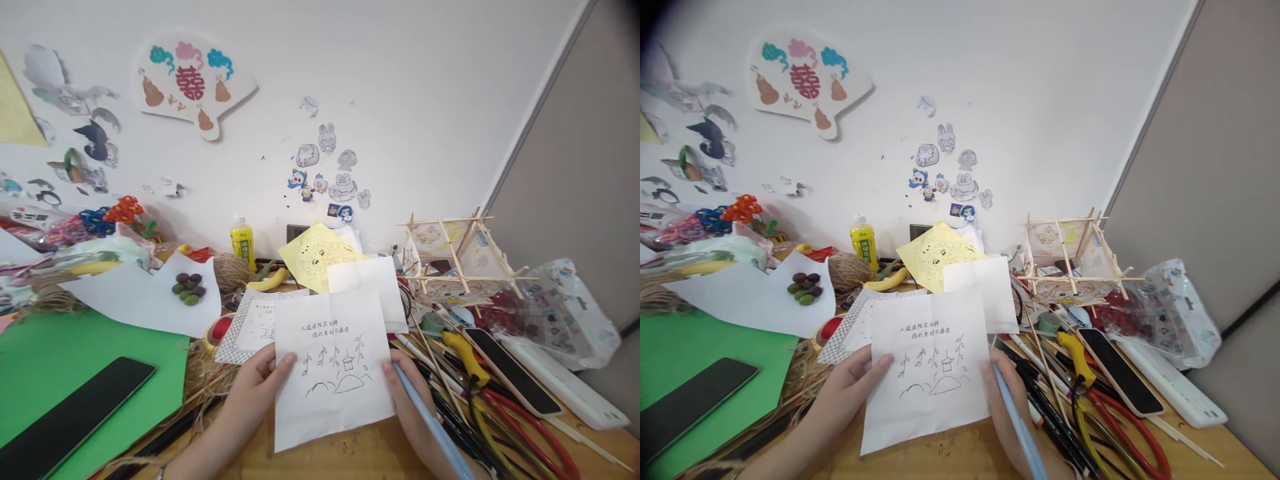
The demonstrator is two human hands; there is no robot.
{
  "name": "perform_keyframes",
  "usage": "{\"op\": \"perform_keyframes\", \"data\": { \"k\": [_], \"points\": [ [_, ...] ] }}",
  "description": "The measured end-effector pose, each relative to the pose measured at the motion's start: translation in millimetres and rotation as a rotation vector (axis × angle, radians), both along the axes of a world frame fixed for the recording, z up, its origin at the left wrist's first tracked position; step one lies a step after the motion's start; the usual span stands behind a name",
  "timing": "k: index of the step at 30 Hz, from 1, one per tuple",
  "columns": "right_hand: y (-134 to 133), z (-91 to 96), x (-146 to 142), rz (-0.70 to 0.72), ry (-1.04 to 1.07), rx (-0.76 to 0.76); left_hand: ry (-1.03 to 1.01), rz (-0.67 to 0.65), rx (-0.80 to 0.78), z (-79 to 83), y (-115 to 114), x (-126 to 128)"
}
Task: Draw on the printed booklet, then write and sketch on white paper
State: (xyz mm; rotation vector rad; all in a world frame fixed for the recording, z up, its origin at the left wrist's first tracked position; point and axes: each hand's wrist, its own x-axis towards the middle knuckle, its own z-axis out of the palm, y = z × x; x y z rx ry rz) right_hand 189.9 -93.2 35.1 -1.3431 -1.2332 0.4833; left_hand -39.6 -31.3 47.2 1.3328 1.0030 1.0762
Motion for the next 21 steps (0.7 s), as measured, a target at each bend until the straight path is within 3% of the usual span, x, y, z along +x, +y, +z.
{"op": "perform_keyframes", "data": {
  "k": [7,12,17,21],
  "points": [
    [-3.8,7.1,-3.2,-0.014,0.021,0.018,0.020,0.018,0.003,-2.3,3.3,0.1],
    [-4.4,11.0,-0.6,0.090,0.001,0.018,0.058,0.043,0.036,-1.6,-0.6,0.7],
    [-4.2,8.3,1.3,0.255,-0.041,-0.033,0.214,0.212,0.193,-3.0,6.4,-6.2],
    [-6.1,0.5,-1.5,0.373,-0.106,-0.157,0.305,0.390,0.322,-1.1,15.1,-16.2]
  ]
}}
